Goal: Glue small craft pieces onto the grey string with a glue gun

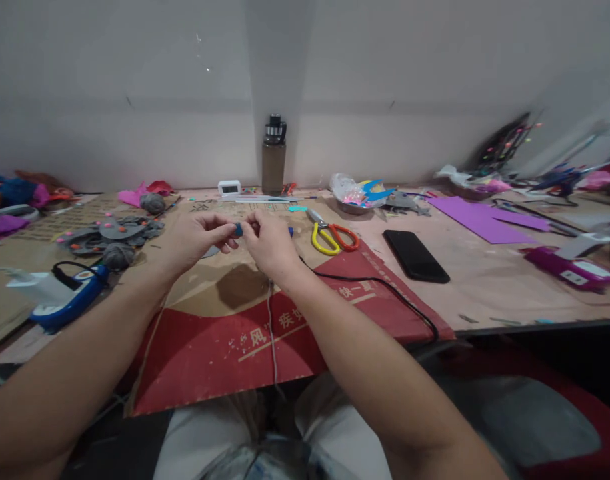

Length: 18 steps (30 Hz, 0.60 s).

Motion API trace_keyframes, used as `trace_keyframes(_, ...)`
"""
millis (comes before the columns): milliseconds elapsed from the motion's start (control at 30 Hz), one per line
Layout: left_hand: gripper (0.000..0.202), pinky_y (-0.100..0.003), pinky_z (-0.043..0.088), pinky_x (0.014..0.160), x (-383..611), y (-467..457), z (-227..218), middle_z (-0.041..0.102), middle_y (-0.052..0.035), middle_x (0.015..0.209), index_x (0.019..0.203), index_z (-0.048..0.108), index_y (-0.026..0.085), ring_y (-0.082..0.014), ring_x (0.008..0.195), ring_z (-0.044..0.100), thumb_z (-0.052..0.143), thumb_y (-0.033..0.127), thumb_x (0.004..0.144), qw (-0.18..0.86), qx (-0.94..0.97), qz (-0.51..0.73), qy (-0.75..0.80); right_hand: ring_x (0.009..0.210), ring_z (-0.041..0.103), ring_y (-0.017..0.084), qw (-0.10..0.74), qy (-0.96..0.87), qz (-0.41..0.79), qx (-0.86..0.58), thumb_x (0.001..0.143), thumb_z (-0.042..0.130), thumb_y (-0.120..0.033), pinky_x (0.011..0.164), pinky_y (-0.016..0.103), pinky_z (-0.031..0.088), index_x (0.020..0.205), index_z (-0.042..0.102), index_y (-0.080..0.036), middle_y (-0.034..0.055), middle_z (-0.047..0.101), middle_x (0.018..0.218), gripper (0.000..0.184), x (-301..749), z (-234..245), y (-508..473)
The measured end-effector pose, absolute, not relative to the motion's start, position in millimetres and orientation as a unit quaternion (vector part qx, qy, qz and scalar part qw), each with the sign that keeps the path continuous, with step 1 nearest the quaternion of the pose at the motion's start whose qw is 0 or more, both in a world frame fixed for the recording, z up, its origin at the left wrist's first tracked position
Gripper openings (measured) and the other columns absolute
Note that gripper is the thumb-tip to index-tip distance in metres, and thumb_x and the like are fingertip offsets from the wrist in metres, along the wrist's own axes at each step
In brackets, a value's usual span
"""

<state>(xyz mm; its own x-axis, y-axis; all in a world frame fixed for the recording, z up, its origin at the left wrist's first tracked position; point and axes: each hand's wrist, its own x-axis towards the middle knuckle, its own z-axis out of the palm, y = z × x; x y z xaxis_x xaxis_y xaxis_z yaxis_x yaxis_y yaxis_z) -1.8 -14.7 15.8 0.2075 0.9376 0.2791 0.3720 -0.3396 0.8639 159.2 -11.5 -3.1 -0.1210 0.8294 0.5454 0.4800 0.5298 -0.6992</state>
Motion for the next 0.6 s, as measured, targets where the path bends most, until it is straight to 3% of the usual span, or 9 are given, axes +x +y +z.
trace_keyframes(100,0.015,-0.019,0.047,0.049,-5,-13,16,0.068,-0.0035,0.064,0.08,0.067,0.013,-0.009,0.049,0.059,0.059,0.026,0.081,0.229,0.712,0.438,0.499,0.068,0.052,0.013,0.487,-0.736,0.186,-0.432,0.085,0.049,-0.025,0.066,0.027,0.038,0.084,0.057,-0.018,0.0008,0.06,0.075,0.012,159,-5,-11)
trace_keyframes(200,0.014,-0.016,0.044,0.047,-13,-7,14,0.066,-0.0019,0.063,0.083,0.068,0.014,-0.0079,0.048,0.058,0.058,0.024,0.081,0.135,0.71,0.469,0.507,0.073,0.054,0.014,0.472,-0.761,0.167,-0.411,0.086,0.048,-0.025,0.071,0.029,0.039,0.078,0.059,-0.018,0.002,0.061,0.075,0.016,158,-6,-10)
trace_keyframes(300,0.015,-0.016,0.042,0.044,-23,2,11,0.066,-0.0017,0.063,0.083,0.068,0.014,-0.0078,0.046,0.058,0.057,0.024,0.082,0.108,0.681,0.51,0.515,0.075,0.055,0.014,0.446,-0.8,0.175,-0.362,0.087,0.049,-0.024,0.073,0.028,0.041,0.079,0.062,-0.018,0.0023,0.063,0.077,0.017,155,-8,-14)
trace_keyframes(433,0.015,-0.016,0.039,0.04,-30,13,5,0.062,-0.0007,0.057,0.075,0.065,0.013,-0.007,0.041,0.053,0.058,0.025,0.08,0.16,0.637,0.552,0.514,0.086,0.057,0.015,0.367,-0.876,0.183,-0.254,0.089,0.047,-0.023,0.081,0.028,0.042,0.09,0.066,-0.019,0.0043,0.067,0.091,0.02,150,-6,-25)
trace_keyframes(533,0.015,-0.017,0.039,0.04,-35,21,2,0.06,-0.0003,0.056,0.072,0.065,0.013,-0.0069,0.042,0.052,0.059,0.026,0.078,0.239,0.584,0.597,0.496,0.09,0.057,0.016,0.293,-0.921,0.177,-0.185,0.09,0.05,-0.032,0.086,0.03,0.041,0.084,0.069,-0.019,0.0047,0.067,0.09,0.023,152,0,-31)
trace_keyframes(600,0.014,-0.016,0.038,0.04,-37,24,0,0.059,-0.0004,0.058,0.072,0.065,0.013,-0.0069,0.044,0.052,0.062,0.026,0.076,0.286,0.552,0.627,0.47,0.085,0.057,0.016,0.303,-0.91,0.188,-0.212,0.091,0.046,-0.04,0.081,0.03,0.041,0.077,0.067,-0.019,0.0039,0.065,0.084,0.032,157,3,-29)
